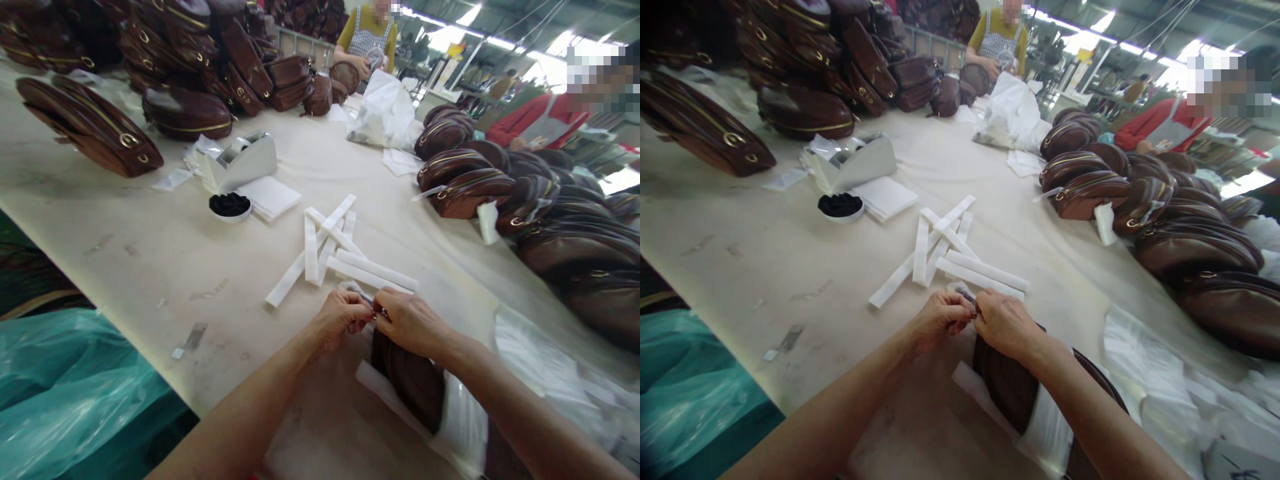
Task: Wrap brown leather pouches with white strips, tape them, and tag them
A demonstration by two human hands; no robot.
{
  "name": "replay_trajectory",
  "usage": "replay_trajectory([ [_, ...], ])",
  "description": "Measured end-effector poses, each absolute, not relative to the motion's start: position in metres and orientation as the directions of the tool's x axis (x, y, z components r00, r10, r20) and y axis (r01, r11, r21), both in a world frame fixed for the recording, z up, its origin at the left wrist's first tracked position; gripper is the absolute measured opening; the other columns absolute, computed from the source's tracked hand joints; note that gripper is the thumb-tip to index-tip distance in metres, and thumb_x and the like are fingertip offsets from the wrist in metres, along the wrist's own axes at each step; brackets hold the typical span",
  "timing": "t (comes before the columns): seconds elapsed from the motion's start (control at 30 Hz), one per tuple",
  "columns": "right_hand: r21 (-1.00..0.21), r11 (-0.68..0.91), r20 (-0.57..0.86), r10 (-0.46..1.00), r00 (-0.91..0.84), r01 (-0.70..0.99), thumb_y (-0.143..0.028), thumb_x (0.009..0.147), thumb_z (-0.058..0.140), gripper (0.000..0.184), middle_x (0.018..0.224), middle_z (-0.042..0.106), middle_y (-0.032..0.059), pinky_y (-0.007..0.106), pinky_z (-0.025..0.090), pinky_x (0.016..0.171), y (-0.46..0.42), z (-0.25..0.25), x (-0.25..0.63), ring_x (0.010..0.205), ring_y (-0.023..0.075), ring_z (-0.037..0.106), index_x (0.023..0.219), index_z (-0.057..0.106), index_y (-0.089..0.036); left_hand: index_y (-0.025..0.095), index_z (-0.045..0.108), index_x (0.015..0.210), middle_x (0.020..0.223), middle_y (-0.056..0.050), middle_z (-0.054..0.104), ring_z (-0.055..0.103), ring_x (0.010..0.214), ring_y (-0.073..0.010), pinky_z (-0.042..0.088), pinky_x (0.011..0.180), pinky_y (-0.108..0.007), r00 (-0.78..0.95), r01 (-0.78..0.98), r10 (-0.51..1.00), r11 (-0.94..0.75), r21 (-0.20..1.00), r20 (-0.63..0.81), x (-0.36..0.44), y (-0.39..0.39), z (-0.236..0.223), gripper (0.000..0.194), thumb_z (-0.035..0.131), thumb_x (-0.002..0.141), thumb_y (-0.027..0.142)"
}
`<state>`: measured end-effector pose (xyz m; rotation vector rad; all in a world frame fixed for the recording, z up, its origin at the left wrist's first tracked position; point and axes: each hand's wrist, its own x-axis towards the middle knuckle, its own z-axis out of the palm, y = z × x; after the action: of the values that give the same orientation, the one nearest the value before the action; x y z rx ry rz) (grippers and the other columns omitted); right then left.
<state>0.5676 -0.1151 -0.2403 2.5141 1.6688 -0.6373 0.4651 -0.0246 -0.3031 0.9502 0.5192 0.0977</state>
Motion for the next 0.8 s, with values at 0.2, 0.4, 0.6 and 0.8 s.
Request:
replay_trajectory([
  [0.2, -0.396, -0.486, -0.376, 0.86, 0.346, 0.779, -0.019, 0.071, 0.056, 0.011, 0.077, 0.061, 0.0028, 0.024, 0.036, 0.06, -0.12, -0.235, 0.58, 0.065, 0.0136, 0.055, 0.079, 0.063, -0.017, 0.013, 0.049, 0.048, 0.059, -0.002, 0.06, 0.034, 0.036, -0.002, 0.016, 0.038, -0.019, 0.865, 0.083, 0.286, 0.728, 0.68, -0.412, 0.465, -0.021, -0.299, 0.012, 0.06, 0.047, 0.019],
  [0.4, -0.681, -0.688, -0.594, 0.719, 0.361, 0.251, -0.038, 0.061, 0.069, 0.027, 0.05, 0.053, -0.0049, 0.021, 0.029, 0.044, -0.124, -0.227, 0.588, 0.043, 0.0082, 0.042, 0.075, 0.063, -0.017, 0.015, 0.049, 0.06, 0.053, 0.0, 0.059, 0.036, 0.034, -0.0036, 0.016, 0.037, -0.017, 0.867, 0.023, 0.239, 0.858, 0.514, -0.438, 0.464, -0.017, -0.296, 0.021, 0.067, 0.05, 0.021],
  [0.6, -0.792, -0.567, -0.609, 0.704, 0.366, -0.226, -0.035, 0.053, 0.078, 0.029, 0.057, 0.061, -0.0024, 0.021, 0.036, 0.049, -0.13, -0.232, 0.58, 0.049, 0.0076, 0.05, 0.071, 0.066, -0.016, 0.014, 0.058, 0.074, 0.055, 0.002, 0.059, 0.046, 0.045, -0.004, 0.027, 0.043, -0.015, 0.84, -0.113, 0.348, 0.862, 0.494, -0.416, 0.461, -0.012, -0.296, 0.028, 0.073, 0.051, 0.015],
  [0.8, -0.844, -0.321, -0.495, 0.773, 0.396, -0.429, -0.032, 0.056, 0.078, 0.026, 0.085, 0.069, 0.0038, 0.03, 0.047, 0.081, -0.139, -0.243, 0.578, 0.082, 0.0165, 0.062, 0.078, 0.072, -0.018, 0.011, 0.063, 0.081, 0.06, -0.002, 0.063, 0.057, 0.057, -0.0106, 0.042, 0.058, -0.021, 0.848, -0.234, 0.397, 0.874, 0.425, -0.35, 0.461, -0.012, -0.3, 0.024, 0.067, 0.058, 0.015],
])
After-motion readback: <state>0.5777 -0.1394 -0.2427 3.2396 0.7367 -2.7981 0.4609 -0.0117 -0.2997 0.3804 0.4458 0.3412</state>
